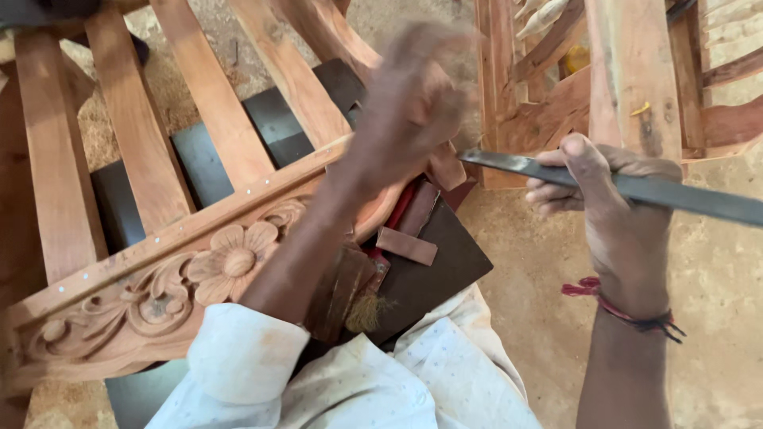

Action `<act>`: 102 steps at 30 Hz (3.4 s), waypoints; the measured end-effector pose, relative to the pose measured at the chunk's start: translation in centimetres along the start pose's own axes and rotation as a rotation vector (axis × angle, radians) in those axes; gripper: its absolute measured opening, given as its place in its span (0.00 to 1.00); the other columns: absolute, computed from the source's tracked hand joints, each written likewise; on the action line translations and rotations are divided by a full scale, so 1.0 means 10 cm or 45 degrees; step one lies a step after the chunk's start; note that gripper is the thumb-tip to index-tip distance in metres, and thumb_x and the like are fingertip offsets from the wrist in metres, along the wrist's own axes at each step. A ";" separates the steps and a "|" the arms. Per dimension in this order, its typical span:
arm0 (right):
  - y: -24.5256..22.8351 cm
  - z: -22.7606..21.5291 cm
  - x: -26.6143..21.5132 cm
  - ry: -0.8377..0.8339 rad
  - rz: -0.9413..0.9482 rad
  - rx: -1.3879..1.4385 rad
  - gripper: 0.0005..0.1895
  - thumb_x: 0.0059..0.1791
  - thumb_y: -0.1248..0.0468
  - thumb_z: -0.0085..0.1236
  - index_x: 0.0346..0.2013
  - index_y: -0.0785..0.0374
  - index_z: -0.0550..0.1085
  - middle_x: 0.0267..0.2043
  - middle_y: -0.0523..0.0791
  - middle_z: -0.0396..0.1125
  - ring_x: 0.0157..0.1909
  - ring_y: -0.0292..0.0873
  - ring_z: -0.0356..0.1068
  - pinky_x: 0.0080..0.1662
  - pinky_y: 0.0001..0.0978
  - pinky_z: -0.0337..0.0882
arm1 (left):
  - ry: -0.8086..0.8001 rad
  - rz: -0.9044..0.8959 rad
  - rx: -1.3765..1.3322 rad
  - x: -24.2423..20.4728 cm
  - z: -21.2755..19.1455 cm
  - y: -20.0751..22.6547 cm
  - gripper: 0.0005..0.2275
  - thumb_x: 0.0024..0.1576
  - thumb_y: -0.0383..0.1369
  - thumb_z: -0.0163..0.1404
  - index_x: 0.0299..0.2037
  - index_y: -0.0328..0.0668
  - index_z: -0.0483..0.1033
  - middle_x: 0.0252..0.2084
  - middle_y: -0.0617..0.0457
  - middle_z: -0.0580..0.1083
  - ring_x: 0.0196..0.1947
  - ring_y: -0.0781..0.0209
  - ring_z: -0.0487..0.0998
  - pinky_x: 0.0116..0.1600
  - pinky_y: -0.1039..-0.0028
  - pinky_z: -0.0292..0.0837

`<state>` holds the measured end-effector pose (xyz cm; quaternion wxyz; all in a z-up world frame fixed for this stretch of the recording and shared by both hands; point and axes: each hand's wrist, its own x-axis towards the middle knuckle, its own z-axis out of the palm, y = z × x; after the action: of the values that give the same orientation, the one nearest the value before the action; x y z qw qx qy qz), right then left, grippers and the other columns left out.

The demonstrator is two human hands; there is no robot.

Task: The person carves and sands decorative wooden chair components using hand tools, including a chisel and a file, while surrounded by sawdust and other wood furniture parts.

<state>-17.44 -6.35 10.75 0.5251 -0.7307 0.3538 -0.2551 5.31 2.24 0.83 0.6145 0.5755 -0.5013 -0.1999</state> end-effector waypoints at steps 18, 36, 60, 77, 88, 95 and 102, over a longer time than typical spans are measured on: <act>0.05 0.49 0.09 0.015 -0.249 -0.162 0.20 0.63 0.58 0.58 0.39 0.76 0.77 0.33 0.52 0.73 0.31 0.42 0.77 0.35 0.31 0.80 | 0.099 0.094 0.500 -0.51 0.10 -0.60 0.70 0.35 0.54 0.78 0.77 0.58 0.28 0.79 0.41 0.38 0.79 0.32 0.51 0.74 0.52 0.68; 0.62 0.26 0.31 -0.160 0.121 0.074 0.18 0.60 0.60 0.54 0.54 0.75 0.76 0.40 0.53 0.75 0.35 0.39 0.77 0.40 0.26 0.79 | 0.019 -0.080 0.496 -0.53 -0.08 -0.60 0.63 0.40 0.45 0.75 0.77 0.50 0.33 0.76 0.39 0.49 0.68 0.40 0.66 0.63 0.55 0.75; 0.49 -0.12 -0.30 -0.278 0.118 -0.425 0.11 0.59 0.62 0.51 0.47 0.69 0.73 0.25 0.39 0.62 0.24 0.28 0.60 0.25 0.22 0.62 | 0.082 -0.654 -0.723 -0.35 0.71 0.27 0.21 0.65 0.43 0.49 0.41 0.25 0.78 0.30 0.42 0.79 0.28 0.59 0.86 0.33 0.72 0.90; 0.22 0.05 -0.22 -0.254 -0.213 -1.307 0.16 0.53 0.64 0.62 0.56 0.54 0.81 0.30 0.49 0.72 0.25 0.44 0.68 0.32 0.38 0.67 | -0.232 0.220 0.918 -0.66 0.84 0.07 0.22 0.58 0.28 0.51 0.62 0.27 0.66 0.47 0.44 0.71 0.26 0.61 0.79 0.18 0.76 0.74; 0.17 0.16 -0.03 -0.265 -0.413 -1.418 0.13 0.55 0.60 0.66 0.54 0.53 0.82 0.40 0.47 0.75 0.33 0.43 0.74 0.37 0.34 0.71 | -0.234 0.290 0.850 -0.57 0.83 -0.21 0.19 0.58 0.29 0.53 0.56 0.24 0.65 0.46 0.42 0.70 0.43 0.53 0.83 0.42 0.70 0.83; -0.02 0.29 0.12 -0.336 -0.404 -1.660 0.13 0.49 0.62 0.68 0.48 0.54 0.84 0.32 0.47 0.76 0.24 0.44 0.71 0.28 0.34 0.68 | -0.304 0.218 0.787 -0.56 0.76 -0.17 0.40 0.34 0.29 0.67 0.58 0.23 0.62 0.50 0.39 0.70 0.52 0.48 0.79 0.50 0.69 0.82; 0.01 0.15 0.24 -0.247 -0.429 -1.815 0.09 0.50 0.62 0.68 0.45 0.55 0.85 0.32 0.46 0.77 0.23 0.43 0.72 0.28 0.32 0.69 | -0.267 0.165 0.592 -0.24 1.22 -0.44 0.19 0.63 0.26 0.51 0.63 0.29 0.61 0.52 0.44 0.70 0.55 0.50 0.79 0.52 0.69 0.82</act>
<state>-14.86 -7.34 10.18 -0.0945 -0.9583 0.2686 0.0252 -4.54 -3.10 -6.12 0.4218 0.6441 -0.6306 -0.0983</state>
